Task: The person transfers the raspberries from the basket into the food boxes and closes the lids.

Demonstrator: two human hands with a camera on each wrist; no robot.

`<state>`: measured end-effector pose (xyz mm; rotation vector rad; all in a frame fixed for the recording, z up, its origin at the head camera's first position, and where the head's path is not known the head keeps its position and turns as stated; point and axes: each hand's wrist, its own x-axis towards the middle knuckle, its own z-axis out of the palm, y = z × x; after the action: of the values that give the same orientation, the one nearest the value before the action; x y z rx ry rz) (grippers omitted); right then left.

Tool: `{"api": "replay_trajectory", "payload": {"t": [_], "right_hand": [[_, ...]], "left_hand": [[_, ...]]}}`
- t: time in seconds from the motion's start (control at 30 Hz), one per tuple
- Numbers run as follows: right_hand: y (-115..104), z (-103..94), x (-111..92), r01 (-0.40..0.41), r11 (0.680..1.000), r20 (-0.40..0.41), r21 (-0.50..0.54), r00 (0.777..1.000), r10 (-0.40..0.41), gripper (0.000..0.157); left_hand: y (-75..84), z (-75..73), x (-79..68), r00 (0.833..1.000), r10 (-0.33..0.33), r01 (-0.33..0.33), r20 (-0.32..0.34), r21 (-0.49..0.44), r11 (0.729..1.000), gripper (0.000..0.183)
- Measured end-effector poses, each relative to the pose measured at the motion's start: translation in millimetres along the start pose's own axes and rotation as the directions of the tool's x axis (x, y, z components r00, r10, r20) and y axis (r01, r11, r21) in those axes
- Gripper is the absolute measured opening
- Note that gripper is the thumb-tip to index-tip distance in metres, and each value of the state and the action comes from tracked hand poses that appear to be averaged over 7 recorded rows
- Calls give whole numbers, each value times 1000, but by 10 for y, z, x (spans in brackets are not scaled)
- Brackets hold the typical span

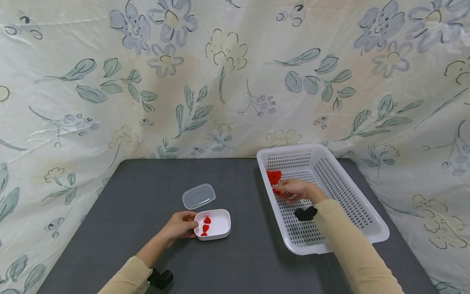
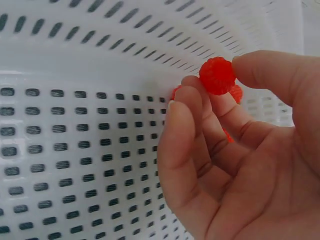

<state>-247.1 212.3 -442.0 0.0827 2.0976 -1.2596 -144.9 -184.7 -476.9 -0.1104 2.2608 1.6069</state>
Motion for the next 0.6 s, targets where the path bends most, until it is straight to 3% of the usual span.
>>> {"api": "replay_trajectory", "payload": {"t": [0.6], "right_hand": [[-334, -55, -166, 123, 989, -36, -87, 991, -126, 25]], "left_hand": [[-5, 11, -13, 1000, 3, -3, -4, 5, 1000, 36]]}}
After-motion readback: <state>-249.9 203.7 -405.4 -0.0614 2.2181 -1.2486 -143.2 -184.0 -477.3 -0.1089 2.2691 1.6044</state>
